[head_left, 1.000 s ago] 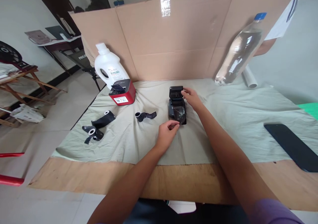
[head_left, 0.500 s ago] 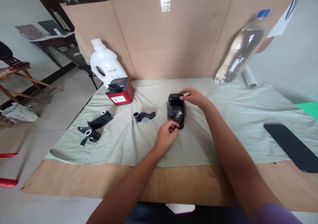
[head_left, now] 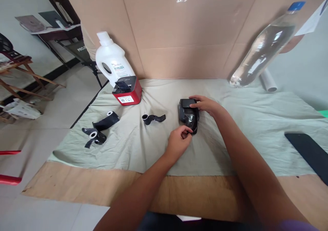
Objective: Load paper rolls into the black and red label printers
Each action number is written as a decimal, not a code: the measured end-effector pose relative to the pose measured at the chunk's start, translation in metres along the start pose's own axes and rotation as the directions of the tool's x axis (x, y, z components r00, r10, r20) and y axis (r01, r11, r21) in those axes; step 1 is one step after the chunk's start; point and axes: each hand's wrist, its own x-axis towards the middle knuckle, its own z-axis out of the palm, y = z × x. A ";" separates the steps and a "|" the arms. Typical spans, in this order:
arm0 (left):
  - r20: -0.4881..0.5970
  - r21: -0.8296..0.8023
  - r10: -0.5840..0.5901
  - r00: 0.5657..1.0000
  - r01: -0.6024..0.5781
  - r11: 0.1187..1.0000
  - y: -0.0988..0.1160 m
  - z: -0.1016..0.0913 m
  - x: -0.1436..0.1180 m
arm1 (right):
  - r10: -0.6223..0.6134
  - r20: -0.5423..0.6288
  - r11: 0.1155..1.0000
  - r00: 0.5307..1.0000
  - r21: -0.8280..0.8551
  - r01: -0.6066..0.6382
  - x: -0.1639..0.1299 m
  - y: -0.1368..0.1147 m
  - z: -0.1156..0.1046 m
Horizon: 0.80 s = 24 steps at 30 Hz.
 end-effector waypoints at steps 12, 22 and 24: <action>0.006 0.024 0.036 0.999 -0.036 0.999 0.005 -0.003 0.000 | -0.040 -0.001 0.999 0.999 -0.012 0.040 0.007 0.012 0.001; 0.010 0.018 0.107 0.994 -0.107 0.994 -0.002 -0.003 0.000 | -0.053 0.024 0.999 0.998 0.002 0.053 0.001 0.011 0.000; 0.017 0.019 0.118 0.993 -0.118 0.993 -0.002 -0.003 0.000 | -0.059 0.024 0.998 0.998 0.005 0.059 0.000 0.012 -0.001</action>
